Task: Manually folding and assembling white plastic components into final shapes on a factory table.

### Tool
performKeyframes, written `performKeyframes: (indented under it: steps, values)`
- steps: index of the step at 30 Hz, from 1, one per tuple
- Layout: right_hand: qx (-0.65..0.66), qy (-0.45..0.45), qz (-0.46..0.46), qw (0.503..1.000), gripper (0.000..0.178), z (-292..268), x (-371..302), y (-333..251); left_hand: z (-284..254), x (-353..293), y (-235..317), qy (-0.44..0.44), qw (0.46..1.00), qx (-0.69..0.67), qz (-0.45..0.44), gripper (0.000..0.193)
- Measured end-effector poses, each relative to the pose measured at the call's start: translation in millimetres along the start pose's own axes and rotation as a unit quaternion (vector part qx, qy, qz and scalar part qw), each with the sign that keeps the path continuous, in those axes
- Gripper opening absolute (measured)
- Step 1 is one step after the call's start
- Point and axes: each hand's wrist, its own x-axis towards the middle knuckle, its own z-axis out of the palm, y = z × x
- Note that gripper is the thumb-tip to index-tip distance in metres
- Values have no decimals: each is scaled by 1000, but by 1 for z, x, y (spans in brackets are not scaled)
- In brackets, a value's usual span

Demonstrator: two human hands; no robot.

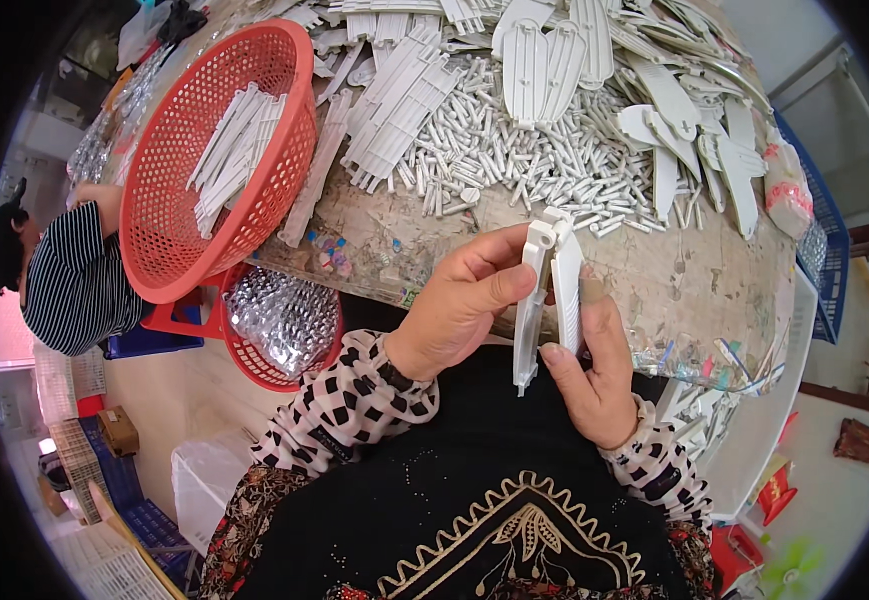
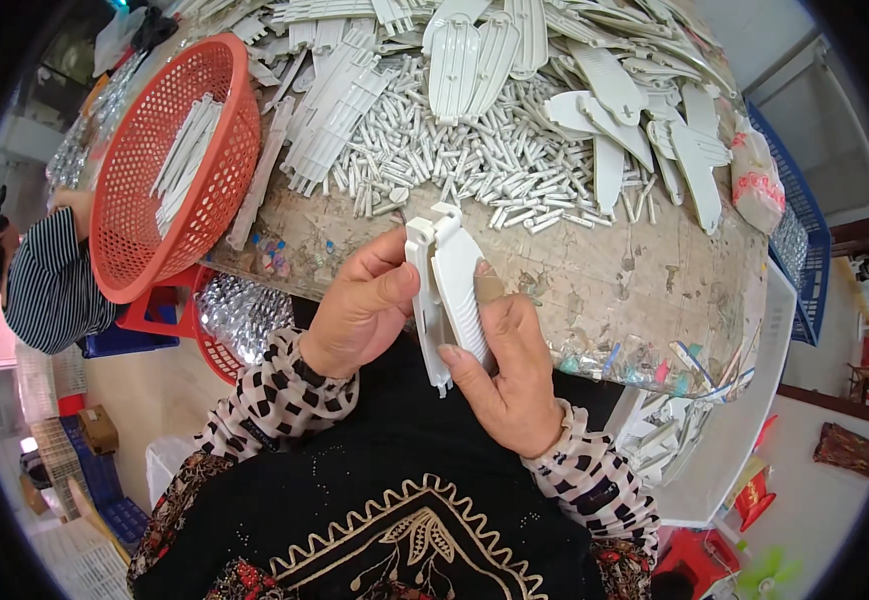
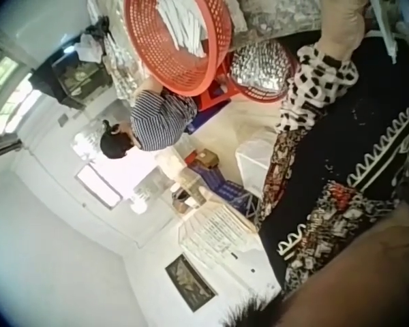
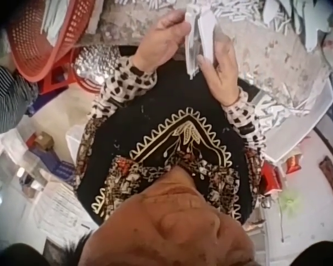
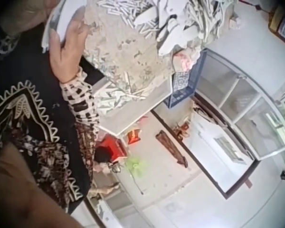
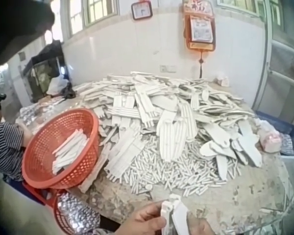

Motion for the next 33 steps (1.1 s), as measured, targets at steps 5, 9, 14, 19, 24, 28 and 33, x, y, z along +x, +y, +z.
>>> performKeyframes:
  steps: [5,9,14,19,24,28,33]
  values:
    - [-21,-19,54,998,62,-4,6,-8,0,-1,7,9,995,98,5,49]
    - [91,-84,124,985,59,-19,8,-21,1,3,20,12,989,148,-22,47]
    - [153,-51,168,972,60,0,10,-4,1,16,12,20,986,164,-17,41]
    - [-20,-30,143,989,65,20,12,-12,7,2,2,88,984,151,-32,38]
    - [-200,15,-37,979,53,-5,26,-18,3,1,15,93,968,233,-21,34]
    - [-36,-62,-67,995,28,-31,42,-13,5,-5,28,-121,879,455,-74,28]
    - [-4,-123,33,992,18,-37,25,-16,9,-12,24,-160,840,493,-163,29]
